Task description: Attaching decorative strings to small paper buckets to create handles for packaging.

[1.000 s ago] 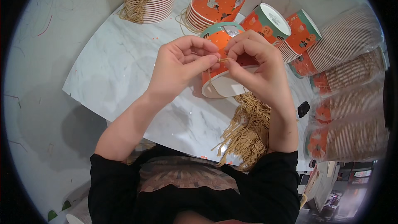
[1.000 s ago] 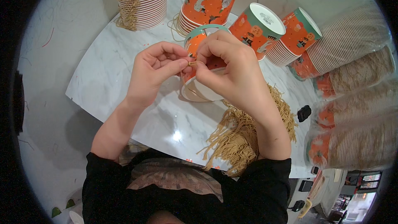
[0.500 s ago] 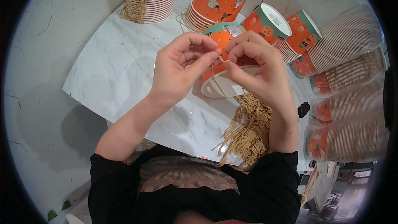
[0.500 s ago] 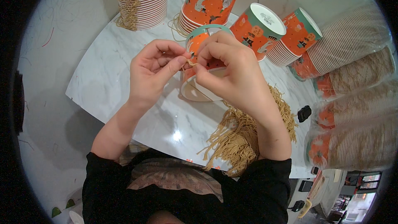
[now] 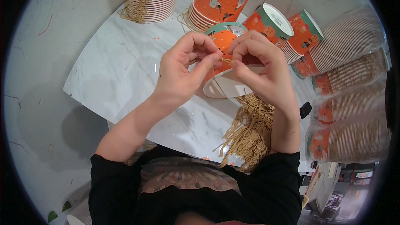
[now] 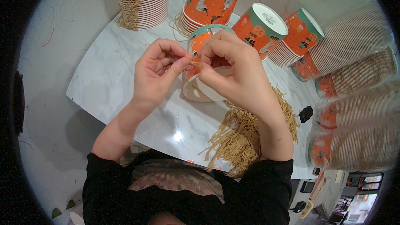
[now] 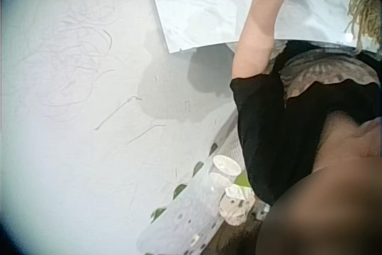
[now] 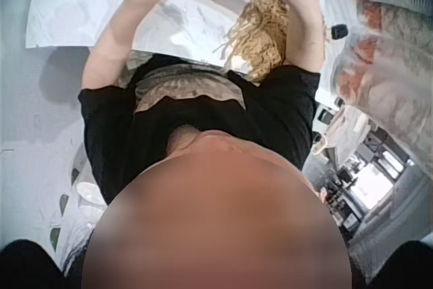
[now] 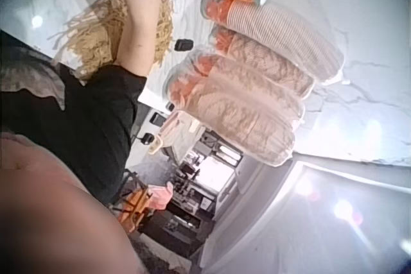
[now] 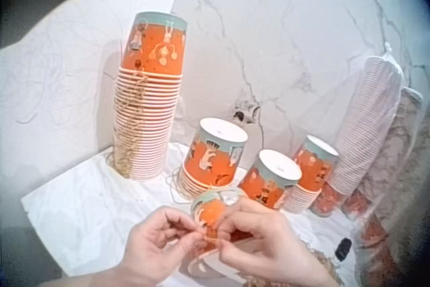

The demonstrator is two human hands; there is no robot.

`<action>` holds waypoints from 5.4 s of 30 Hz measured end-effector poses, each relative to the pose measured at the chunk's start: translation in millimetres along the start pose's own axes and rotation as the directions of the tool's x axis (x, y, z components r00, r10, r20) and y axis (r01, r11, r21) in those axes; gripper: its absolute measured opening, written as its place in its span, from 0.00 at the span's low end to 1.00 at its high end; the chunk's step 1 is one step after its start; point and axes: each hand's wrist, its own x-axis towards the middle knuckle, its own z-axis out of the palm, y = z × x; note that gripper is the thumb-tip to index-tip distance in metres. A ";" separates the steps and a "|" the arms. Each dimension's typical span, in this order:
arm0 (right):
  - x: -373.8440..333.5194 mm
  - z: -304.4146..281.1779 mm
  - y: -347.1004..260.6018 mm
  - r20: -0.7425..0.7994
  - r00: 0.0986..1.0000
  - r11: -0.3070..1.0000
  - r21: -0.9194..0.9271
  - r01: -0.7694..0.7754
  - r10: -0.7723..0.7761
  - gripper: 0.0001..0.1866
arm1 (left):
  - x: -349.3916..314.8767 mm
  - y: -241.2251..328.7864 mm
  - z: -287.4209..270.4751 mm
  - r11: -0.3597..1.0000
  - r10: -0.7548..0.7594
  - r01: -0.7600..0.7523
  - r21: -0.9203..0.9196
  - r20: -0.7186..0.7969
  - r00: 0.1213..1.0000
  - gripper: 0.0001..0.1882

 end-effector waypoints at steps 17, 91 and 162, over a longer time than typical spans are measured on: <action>0.8 10.1 3.6 0.000 1.000 0.999 0.034 0.018 -0.018 0.05 | -4.2 -10.9 4.0 0.997 0.043 -0.042 0.057 -0.020 0.999 0.09; 2.6 13.2 11.8 -0.135 0.990 0.998 0.045 0.037 -0.031 0.06 | 6.1 14.1 -11.5 0.714 -0.525 0.588 -0.381 0.264 0.809 0.12; 4.2 9.0 10.7 -0.047 0.990 0.991 -0.041 0.129 -0.130 0.06 | -1.1 9.8 -10.5 0.945 -0.236 0.257 -0.201 0.121 0.964 0.15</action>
